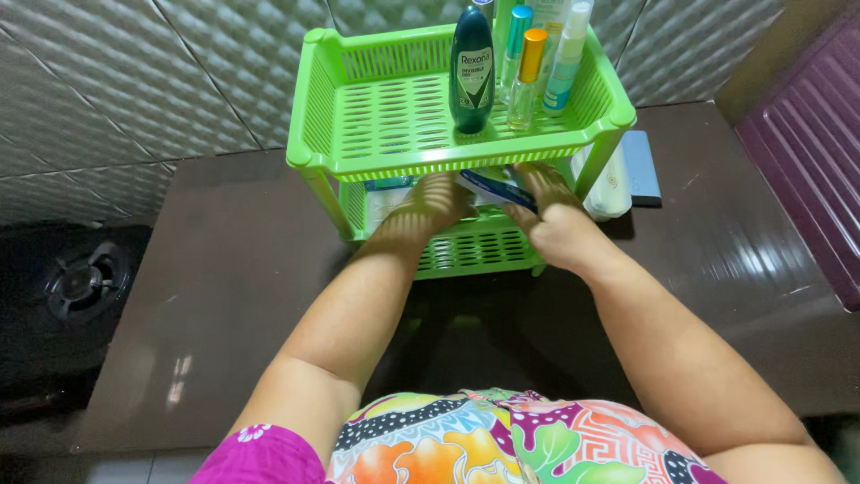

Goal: The person assembles a green plastic two-tier storage rack by inserting vertical support poles into the basket frames. Then the person places various toiletries, including bottles, tubes, and small boxes, into the assembled rack on a countertop.

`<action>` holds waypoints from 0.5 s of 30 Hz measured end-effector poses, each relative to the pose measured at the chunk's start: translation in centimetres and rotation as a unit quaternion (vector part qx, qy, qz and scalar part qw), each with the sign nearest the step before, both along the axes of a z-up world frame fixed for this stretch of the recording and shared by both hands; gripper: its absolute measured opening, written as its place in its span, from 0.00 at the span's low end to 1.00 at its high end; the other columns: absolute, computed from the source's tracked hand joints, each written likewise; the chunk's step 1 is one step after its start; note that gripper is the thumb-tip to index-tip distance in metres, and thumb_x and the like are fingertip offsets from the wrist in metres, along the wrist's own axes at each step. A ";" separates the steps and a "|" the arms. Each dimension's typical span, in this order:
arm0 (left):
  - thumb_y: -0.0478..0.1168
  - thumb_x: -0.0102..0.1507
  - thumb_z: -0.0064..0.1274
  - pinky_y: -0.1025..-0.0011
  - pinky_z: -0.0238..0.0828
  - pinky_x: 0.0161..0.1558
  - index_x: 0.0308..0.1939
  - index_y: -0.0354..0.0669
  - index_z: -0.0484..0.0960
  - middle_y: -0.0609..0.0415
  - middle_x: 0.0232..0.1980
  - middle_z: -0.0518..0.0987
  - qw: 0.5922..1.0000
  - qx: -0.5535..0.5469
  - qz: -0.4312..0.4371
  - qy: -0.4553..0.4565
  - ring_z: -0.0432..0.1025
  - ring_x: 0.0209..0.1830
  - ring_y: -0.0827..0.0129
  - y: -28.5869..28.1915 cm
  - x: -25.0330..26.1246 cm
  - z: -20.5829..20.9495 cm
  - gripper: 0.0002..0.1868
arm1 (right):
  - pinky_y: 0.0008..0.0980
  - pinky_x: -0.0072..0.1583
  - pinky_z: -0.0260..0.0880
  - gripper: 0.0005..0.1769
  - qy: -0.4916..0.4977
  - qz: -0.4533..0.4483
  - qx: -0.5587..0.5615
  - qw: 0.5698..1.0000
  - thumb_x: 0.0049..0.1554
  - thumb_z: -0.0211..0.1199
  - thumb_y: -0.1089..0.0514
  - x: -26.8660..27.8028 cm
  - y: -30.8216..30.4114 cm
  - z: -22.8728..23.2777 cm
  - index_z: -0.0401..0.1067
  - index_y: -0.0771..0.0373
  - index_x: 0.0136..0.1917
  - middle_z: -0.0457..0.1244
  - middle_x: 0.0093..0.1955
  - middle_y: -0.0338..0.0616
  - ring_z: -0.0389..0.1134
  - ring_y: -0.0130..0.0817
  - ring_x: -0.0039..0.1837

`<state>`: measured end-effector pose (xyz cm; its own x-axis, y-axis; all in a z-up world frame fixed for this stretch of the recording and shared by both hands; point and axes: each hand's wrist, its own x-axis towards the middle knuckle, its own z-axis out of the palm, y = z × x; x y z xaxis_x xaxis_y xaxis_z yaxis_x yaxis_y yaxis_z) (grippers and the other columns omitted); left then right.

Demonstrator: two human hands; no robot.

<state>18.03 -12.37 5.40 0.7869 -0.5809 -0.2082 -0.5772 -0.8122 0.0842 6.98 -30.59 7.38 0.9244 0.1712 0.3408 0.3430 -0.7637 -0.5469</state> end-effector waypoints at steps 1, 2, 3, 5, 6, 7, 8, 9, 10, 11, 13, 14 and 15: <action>0.54 0.64 0.58 0.65 0.72 0.61 0.58 0.51 0.83 0.56 0.57 0.82 0.999 -0.024 0.014 0.022 0.77 0.55 0.63 0.2 0.5 -0.5 0.21 | 0.49 0.73 0.51 0.33 0.008 -0.035 -0.046 0.998 0.60 0.62 0.52 1.6 0.5 -0.6 0.58 0.70 0.72 0.54 0.73 0.66 0.52 0.59 0.75; 0.52 0.62 0.59 0.65 0.71 0.61 0.58 0.53 0.83 0.57 0.58 0.82 0.997 -0.049 0.028 0.044 0.77 0.56 0.62 0.6 1.0 -0.8 0.21 | 0.50 0.73 0.51 0.30 0.047 -0.055 -0.094 0.993 0.62 0.60 0.52 2.9 0.5 -1.1 0.59 0.69 0.72 0.54 0.74 0.65 0.51 0.59 0.76; 0.49 0.60 0.61 0.66 0.71 0.62 0.58 0.55 0.84 0.57 0.59 0.81 0.994 -0.073 0.042 0.067 0.76 0.57 0.62 1.1 1.2 -1.0 0.22 | 0.50 0.74 0.50 0.28 0.086 -0.075 -0.142 0.983 0.63 0.58 0.52 4.4 0.8 -1.8 0.60 0.68 0.71 0.55 0.74 0.64 0.51 0.59 0.76; 0.47 0.59 0.62 0.67 0.70 0.62 0.57 0.55 0.84 0.57 0.58 0.82 0.990 -0.129 0.016 0.058 0.76 0.58 0.63 3.0 1.2 -1.0 0.21 | 0.49 0.78 0.50 0.22 0.149 -0.078 -0.231 0.958 0.68 0.53 0.51 6.9 0.7 -2.6 0.64 0.67 0.69 0.58 0.72 0.61 0.55 0.56 0.76; 0.46 0.59 0.62 0.67 0.69 0.63 0.56 0.55 0.85 0.56 0.58 0.83 0.986 -0.157 0.003 0.054 0.76 0.58 0.64 3.5 0.9 -0.6 0.21 | 0.47 0.80 0.51 0.20 0.173 -0.061 -0.274 0.944 0.71 0.50 0.50 7.9 0.7 -2.9 0.66 0.67 0.68 0.62 0.70 0.59 0.58 0.53 0.76; 0.46 0.57 0.63 0.67 0.69 0.62 0.57 0.56 0.84 0.57 0.58 0.82 0.985 -0.155 0.026 0.071 0.76 0.58 0.63 3.8 0.5 -0.1 0.22 | 0.45 0.83 0.52 0.20 0.194 -0.043 -0.316 0.928 0.75 0.47 0.49 8.4 0.9 -3.0 0.68 0.66 0.67 0.65 0.68 0.56 0.62 0.49 0.75; 0.46 0.56 0.65 0.66 0.69 0.61 0.57 0.58 0.83 0.57 0.58 0.81 0.983 -0.152 0.048 0.088 0.75 0.58 0.63 4.3 0.1 0.7 0.24 | 0.44 0.81 0.50 0.21 0.186 -0.038 -0.291 0.938 0.69 0.51 0.50 8.5 1.1 -2.9 0.64 0.64 0.69 0.60 0.71 0.57 0.57 0.51 0.76; 0.47 0.55 0.66 0.66 0.70 0.60 0.57 0.59 0.83 0.57 0.58 0.80 0.981 -0.149 0.072 0.105 0.75 0.58 0.63 4.6 -0.4 1.5 0.26 | 0.44 0.79 0.49 0.25 0.177 -0.033 -0.268 0.947 0.64 0.56 0.51 8.6 1.4 -2.4 0.61 0.62 0.71 0.55 0.75 0.57 0.53 0.52 0.77; 0.48 0.55 0.67 0.66 0.70 0.60 0.57 0.58 0.83 0.57 0.58 0.81 0.979 -0.148 0.080 0.113 0.75 0.57 0.63 4.7 -0.9 2.1 0.26 | 0.44 0.77 0.47 0.32 0.168 -0.027 -0.244 0.955 0.59 0.60 0.52 8.4 1.6 -1.8 0.58 0.59 0.74 0.50 0.78 0.57 0.49 0.53 0.79; 0.50 0.55 0.67 0.66 0.70 0.60 0.58 0.58 0.83 0.57 0.58 0.82 0.978 -0.148 0.088 0.121 0.76 0.57 0.63 4.6 -1.3 2.6 0.27 | 0.44 0.77 0.48 0.34 0.170 -0.033 -0.252 0.952 0.56 0.60 0.57 8.2 1.9 -1.1 0.57 0.57 0.75 0.49 0.78 0.56 0.49 0.52 0.79; 0.51 0.54 0.68 0.66 0.71 0.60 0.58 0.56 0.83 0.56 0.57 0.83 0.974 -0.157 0.098 0.132 0.77 0.56 0.63 4.7 -1.7 3.1 0.28 | 0.44 0.76 0.49 0.42 0.174 -0.046 -0.269 0.946 0.50 0.60 0.66 7.9 2.3 -0.1 0.56 0.53 0.77 0.47 0.80 0.54 0.48 0.51 0.80; 0.50 0.54 0.68 0.66 0.72 0.60 0.58 0.55 0.83 0.55 0.57 0.83 0.972 -0.166 0.099 0.136 0.77 0.56 0.63 4.8 -1.7 3.1 0.28 | 0.44 0.75 0.50 0.41 0.158 -0.051 -0.265 0.950 0.51 0.59 0.66 7.8 2.5 0.0 0.56 0.53 0.77 0.48 0.80 0.54 0.49 0.51 0.79; 0.49 0.54 0.68 0.66 0.72 0.59 0.59 0.54 0.83 0.55 0.57 0.84 0.970 -0.174 0.100 0.140 0.78 0.56 0.63 4.9 -1.6 2.8 0.29 | 0.44 0.73 0.51 0.40 0.142 -0.057 -0.260 0.954 0.51 0.58 0.67 7.7 2.6 -0.2 0.56 0.53 0.77 0.48 0.79 0.53 0.50 0.52 0.78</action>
